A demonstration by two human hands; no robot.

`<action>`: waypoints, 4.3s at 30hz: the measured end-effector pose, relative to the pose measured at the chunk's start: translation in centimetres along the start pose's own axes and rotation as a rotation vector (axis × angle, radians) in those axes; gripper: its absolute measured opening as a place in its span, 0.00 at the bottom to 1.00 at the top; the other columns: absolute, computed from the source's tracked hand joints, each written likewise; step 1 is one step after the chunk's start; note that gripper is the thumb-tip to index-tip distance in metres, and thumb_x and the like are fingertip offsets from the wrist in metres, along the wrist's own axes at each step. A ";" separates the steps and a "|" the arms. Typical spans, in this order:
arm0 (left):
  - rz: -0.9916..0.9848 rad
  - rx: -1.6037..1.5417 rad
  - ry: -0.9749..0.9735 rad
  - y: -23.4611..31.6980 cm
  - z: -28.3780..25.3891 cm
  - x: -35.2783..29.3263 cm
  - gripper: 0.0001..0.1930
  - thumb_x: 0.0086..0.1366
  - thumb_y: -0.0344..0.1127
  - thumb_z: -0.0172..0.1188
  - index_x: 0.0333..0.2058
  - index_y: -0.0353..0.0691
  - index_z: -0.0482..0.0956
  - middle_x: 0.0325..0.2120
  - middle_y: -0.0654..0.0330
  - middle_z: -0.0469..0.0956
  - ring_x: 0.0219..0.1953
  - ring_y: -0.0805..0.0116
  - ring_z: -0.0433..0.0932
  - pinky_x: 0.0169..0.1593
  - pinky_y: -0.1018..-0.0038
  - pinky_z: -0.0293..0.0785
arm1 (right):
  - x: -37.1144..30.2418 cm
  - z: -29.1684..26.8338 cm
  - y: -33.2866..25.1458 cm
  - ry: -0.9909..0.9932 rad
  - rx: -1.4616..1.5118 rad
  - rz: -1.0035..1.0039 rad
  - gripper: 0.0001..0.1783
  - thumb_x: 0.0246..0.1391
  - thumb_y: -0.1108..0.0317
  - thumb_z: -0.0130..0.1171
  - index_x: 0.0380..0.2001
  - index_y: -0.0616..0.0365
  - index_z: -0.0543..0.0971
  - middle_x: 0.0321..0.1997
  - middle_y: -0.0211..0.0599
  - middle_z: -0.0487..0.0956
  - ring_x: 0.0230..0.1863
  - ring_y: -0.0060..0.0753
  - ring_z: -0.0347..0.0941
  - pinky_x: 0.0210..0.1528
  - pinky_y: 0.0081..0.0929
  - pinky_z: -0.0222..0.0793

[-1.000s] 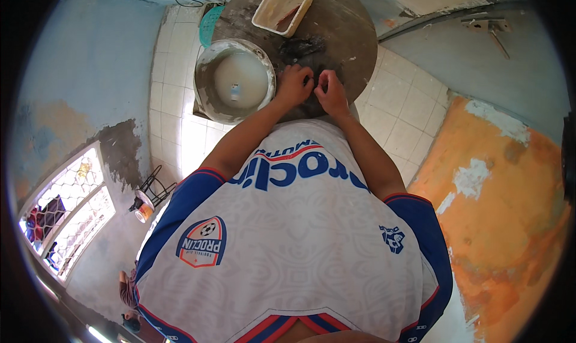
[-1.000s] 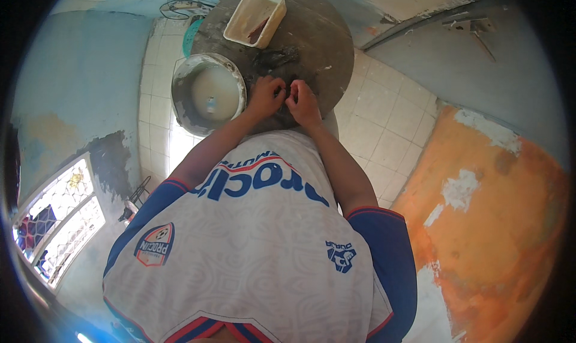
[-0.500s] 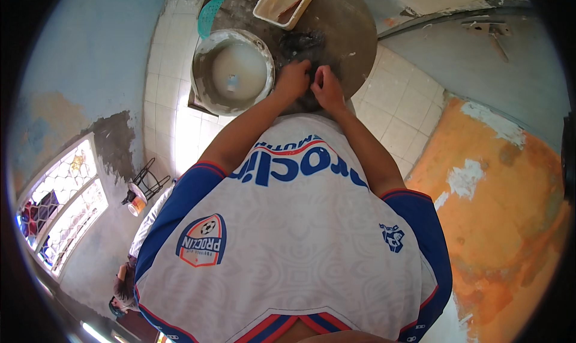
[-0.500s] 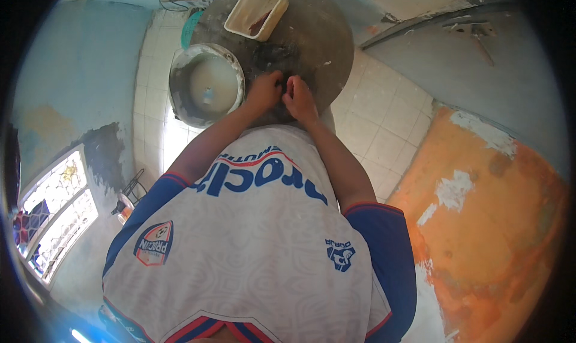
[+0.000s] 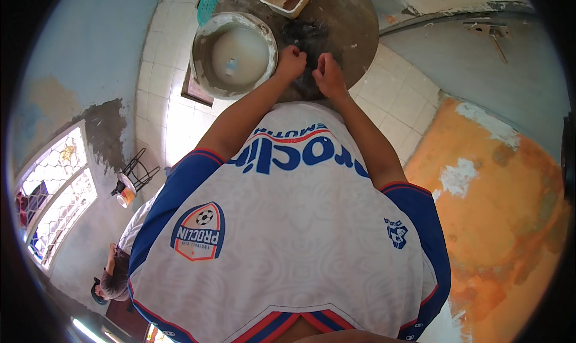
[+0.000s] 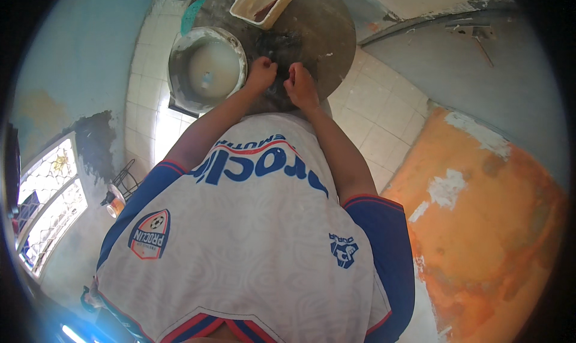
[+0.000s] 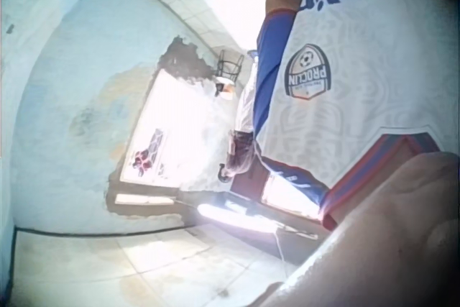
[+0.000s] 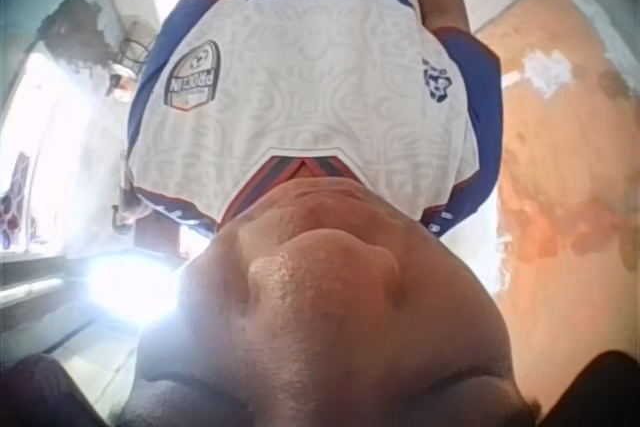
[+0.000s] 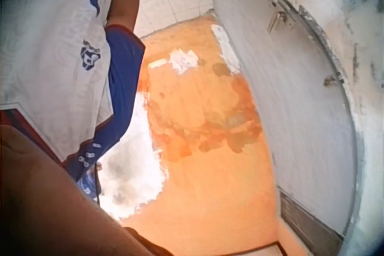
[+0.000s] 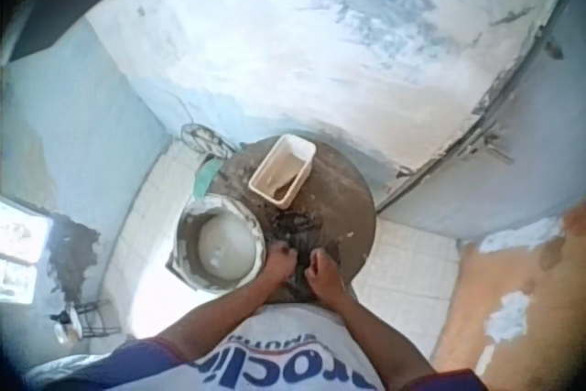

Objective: The person cleans a rectangular container and then pours liquid into a bucket while stirring the contents by hand.

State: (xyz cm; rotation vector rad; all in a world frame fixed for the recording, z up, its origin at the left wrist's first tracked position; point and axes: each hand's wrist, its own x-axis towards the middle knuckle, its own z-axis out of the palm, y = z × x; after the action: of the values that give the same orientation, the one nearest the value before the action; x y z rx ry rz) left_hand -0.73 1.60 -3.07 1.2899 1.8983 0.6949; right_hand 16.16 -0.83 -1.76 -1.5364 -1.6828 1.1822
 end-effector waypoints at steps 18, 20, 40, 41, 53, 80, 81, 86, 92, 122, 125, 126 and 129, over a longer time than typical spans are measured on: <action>-0.082 -0.219 -0.394 -0.9 -2.2 -4.0 0.39 0.59 0.30 0.75 0.64 0.40 0.61 0.44 0.51 0.80 0.43 0.61 0.82 0.43 0.66 0.81 | 0.5 -2.0 0.6 -0.180 -0.166 0.029 0.15 0.59 0.70 0.65 0.50 0.53 0.85 0.29 0.40 0.80 0.31 0.31 0.77 0.38 0.33 0.74; -0.059 -0.197 -0.359 -1.1 -2.1 -4.2 0.38 0.59 0.30 0.75 0.63 0.40 0.61 0.44 0.51 0.78 0.39 0.63 0.82 0.38 0.66 0.80 | 0.7 -1.7 0.8 -0.128 -0.217 -0.020 0.15 0.59 0.69 0.66 0.49 0.55 0.84 0.28 0.43 0.80 0.30 0.34 0.78 0.37 0.34 0.74; 0.438 0.058 -0.280 2.8 -4.9 -3.9 0.14 0.55 0.38 0.70 0.40 0.41 0.83 0.43 0.51 0.80 0.54 0.43 0.73 0.57 0.54 0.73 | 2.0 -5.4 -2.0 0.002 -0.279 -0.101 0.19 0.57 0.67 0.70 0.53 0.45 0.86 0.27 0.38 0.82 0.30 0.35 0.80 0.37 0.35 0.75; 0.467 0.035 -0.272 2.7 -5.2 -4.4 0.14 0.55 0.38 0.70 0.40 0.40 0.83 0.44 0.51 0.79 0.54 0.43 0.73 0.56 0.54 0.74 | 2.2 -5.4 -1.8 -0.004 -0.328 -0.132 0.19 0.57 0.66 0.70 0.53 0.45 0.86 0.28 0.39 0.82 0.31 0.37 0.81 0.38 0.36 0.76; 0.568 0.120 -0.370 7.6 -11.9 -8.3 0.15 0.59 0.40 0.73 0.39 0.37 0.83 0.40 0.51 0.78 0.47 0.46 0.79 0.50 0.56 0.77 | 4.8 -4.5 -1.6 0.086 -0.187 -0.011 0.13 0.54 0.66 0.69 0.42 0.58 0.83 0.30 0.39 0.84 0.33 0.35 0.82 0.40 0.37 0.77; 0.401 -0.371 -0.119 5.7 -9.5 -8.2 0.12 0.51 0.20 0.73 0.35 0.34 0.83 0.44 0.55 0.79 0.41 0.59 0.86 0.41 0.67 0.83 | 2.6 -9.0 -3.3 0.085 -0.544 0.013 0.18 0.50 0.54 0.73 0.33 0.59 0.87 0.37 0.53 0.83 0.42 0.59 0.81 0.47 0.51 0.76; 0.422 -0.452 -0.135 5.3 -9.2 -8.1 0.12 0.51 0.19 0.73 0.35 0.33 0.83 0.45 0.55 0.79 0.44 0.60 0.86 0.42 0.69 0.83 | 2.4 -8.7 -4.1 0.151 -0.542 0.015 0.16 0.50 0.56 0.72 0.31 0.59 0.86 0.37 0.53 0.82 0.42 0.59 0.81 0.47 0.51 0.76; 0.580 -0.419 -0.097 6.8 -10.2 -6.7 0.17 0.50 0.19 0.76 0.38 0.35 0.81 0.53 0.53 0.75 0.58 0.58 0.82 0.55 0.67 0.82 | 2.5 -10.2 -7.2 0.344 -0.534 0.051 0.14 0.54 0.58 0.66 0.28 0.59 0.82 0.39 0.49 0.82 0.42 0.58 0.81 0.45 0.51 0.76; 0.612 -0.551 -0.309 9.5 -11.9 -4.9 0.34 0.48 0.26 0.83 0.54 0.44 0.76 0.73 0.46 0.57 0.69 0.49 0.73 0.64 0.61 0.77 | 2.6 -12.8 -7.2 0.455 -0.332 0.077 0.15 0.51 0.59 0.67 0.33 0.61 0.84 0.36 0.52 0.84 0.40 0.57 0.82 0.43 0.48 0.76; 0.380 -0.239 -0.108 9.2 -12.4 -4.8 0.33 0.54 0.33 0.80 0.59 0.43 0.77 0.50 0.54 0.85 0.41 0.67 0.87 0.42 0.68 0.82 | 1.9 -12.6 -8.5 0.191 0.629 0.374 0.09 0.69 0.60 0.61 0.48 0.49 0.78 0.37 0.25 0.83 0.39 0.20 0.78 0.38 0.24 0.64; 0.370 -0.167 -0.043 8.6 -12.3 -5.8 0.28 0.55 0.35 0.79 0.54 0.42 0.80 0.42 0.55 0.87 0.38 0.63 0.87 0.41 0.66 0.81 | 1.2 -13.3 -8.1 0.111 0.610 0.352 0.14 0.70 0.57 0.60 0.53 0.50 0.78 0.43 0.27 0.85 0.49 0.20 0.78 0.45 0.29 0.66; 0.383 -0.127 -0.022 8.1 -12.1 -6.2 0.26 0.55 0.35 0.79 0.52 0.42 0.81 0.42 0.55 0.87 0.37 0.62 0.87 0.41 0.66 0.81 | 0.7 -13.1 -7.9 0.096 0.622 0.349 0.16 0.70 0.56 0.59 0.55 0.51 0.77 0.46 0.29 0.86 0.52 0.22 0.78 0.49 0.32 0.67; 0.449 -0.041 0.073 6.7 -11.7 -7.7 0.24 0.57 0.35 0.78 0.52 0.43 0.81 0.43 0.54 0.86 0.38 0.58 0.87 0.41 0.64 0.81 | -1.4 -12.3 -7.0 0.149 0.659 0.365 0.21 0.71 0.55 0.58 0.60 0.53 0.76 0.54 0.35 0.85 0.58 0.29 0.78 0.59 0.39 0.67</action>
State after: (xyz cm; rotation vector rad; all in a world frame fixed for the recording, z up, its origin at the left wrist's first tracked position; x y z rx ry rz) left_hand -4.76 -3.60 11.01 1.7052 1.6507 1.0116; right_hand 23.73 1.00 10.17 -1.4703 -0.7991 1.5590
